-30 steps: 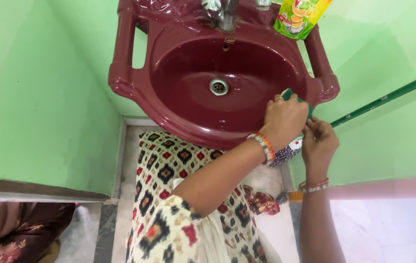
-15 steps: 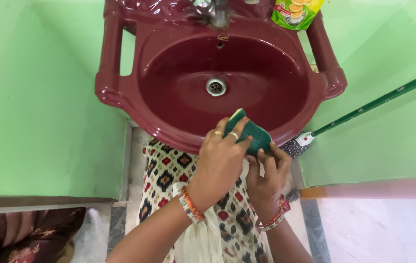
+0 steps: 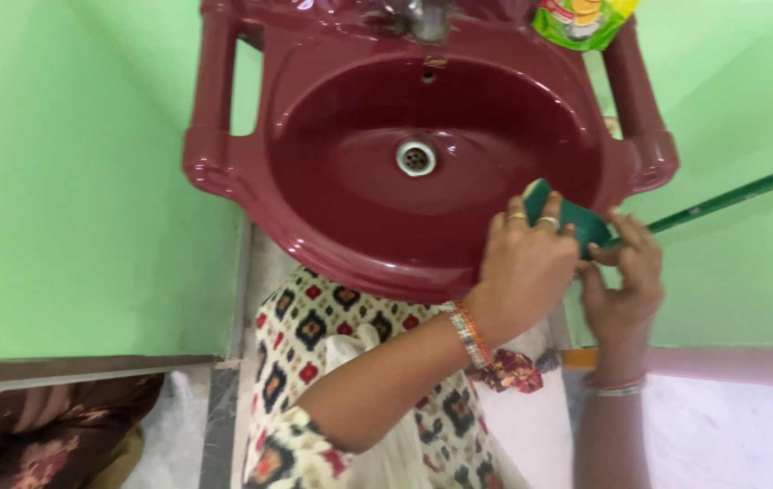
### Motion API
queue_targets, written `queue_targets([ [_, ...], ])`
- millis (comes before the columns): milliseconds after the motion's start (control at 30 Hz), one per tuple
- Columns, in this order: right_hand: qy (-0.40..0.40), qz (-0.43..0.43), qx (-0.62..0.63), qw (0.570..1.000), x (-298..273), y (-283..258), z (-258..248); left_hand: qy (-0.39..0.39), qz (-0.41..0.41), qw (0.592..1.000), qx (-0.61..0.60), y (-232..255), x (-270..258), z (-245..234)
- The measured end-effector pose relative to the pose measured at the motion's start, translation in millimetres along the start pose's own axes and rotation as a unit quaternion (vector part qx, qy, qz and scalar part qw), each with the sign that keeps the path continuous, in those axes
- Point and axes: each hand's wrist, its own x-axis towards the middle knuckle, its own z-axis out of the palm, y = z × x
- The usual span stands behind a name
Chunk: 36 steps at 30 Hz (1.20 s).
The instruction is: The person scrubs a maroon bathroom sink using a green sponge under running water. They clean the faucet, basin, and surrounding surfaces, then rinse the sponge and continue scrubbing the sink interior.
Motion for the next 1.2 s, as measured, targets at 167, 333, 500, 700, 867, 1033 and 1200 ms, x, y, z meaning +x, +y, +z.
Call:
queue_targets([
  [167,-0.068,0.008,0.08,0.994,11,-1,-10,0.03,0.005,0.999,0.012,-4,-8,8],
  [333,-0.076,-0.03,0.056,0.995,8,-23,-10,0.03,0.012,0.999,0.005,-11,-25,-9],
  [500,-0.072,-0.073,0.06,0.993,-1,-63,1,0.031,0.014,0.999,-0.003,-34,-55,-37],
  [700,-0.08,-0.135,0.054,0.986,-2,-125,24,0.043,-0.016,0.999,-0.014,-67,-92,-88],
  [867,-0.106,-0.17,0.075,0.977,1,-172,59,0.065,-0.063,0.996,-0.014,-105,-115,-133],
  [1033,-0.13,-0.177,0.09,0.971,11,-206,97,0.096,-0.112,0.989,-0.012,-138,-122,-159],
  [1200,-0.129,-0.166,0.104,0.972,11,-208,102,0.115,-0.093,0.989,0.026,-141,-124,-159],
])
